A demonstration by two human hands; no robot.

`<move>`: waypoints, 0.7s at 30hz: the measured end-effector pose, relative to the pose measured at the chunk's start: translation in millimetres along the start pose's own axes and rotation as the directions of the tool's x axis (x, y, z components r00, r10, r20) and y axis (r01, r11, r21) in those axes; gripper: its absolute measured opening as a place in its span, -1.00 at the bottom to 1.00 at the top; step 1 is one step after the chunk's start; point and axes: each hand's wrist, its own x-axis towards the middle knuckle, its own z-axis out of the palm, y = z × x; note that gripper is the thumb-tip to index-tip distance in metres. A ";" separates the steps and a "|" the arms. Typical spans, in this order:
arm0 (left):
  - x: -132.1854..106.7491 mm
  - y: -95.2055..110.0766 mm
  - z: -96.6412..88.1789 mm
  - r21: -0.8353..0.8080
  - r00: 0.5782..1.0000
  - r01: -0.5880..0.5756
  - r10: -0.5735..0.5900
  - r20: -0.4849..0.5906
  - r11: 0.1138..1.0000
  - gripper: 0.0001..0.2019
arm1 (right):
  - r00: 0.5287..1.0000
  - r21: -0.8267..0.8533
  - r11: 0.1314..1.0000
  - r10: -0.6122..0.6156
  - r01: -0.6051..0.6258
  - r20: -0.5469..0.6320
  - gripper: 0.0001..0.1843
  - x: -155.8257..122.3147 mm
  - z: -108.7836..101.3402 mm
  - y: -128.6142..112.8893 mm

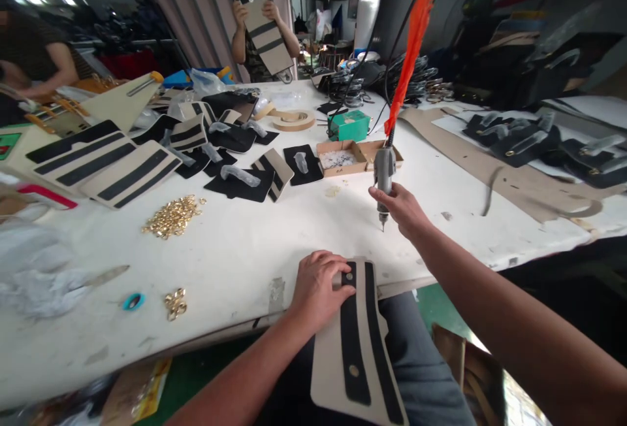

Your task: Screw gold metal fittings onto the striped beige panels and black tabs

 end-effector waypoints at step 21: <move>-6.5 -7.9 10.3 -0.056 0.997 -0.011 0.007 -0.072 0.998 -0.65 | 0.945 0.268 0.913 -0.327 0.308 0.029 -0.57 -132.1 48.6 -10.6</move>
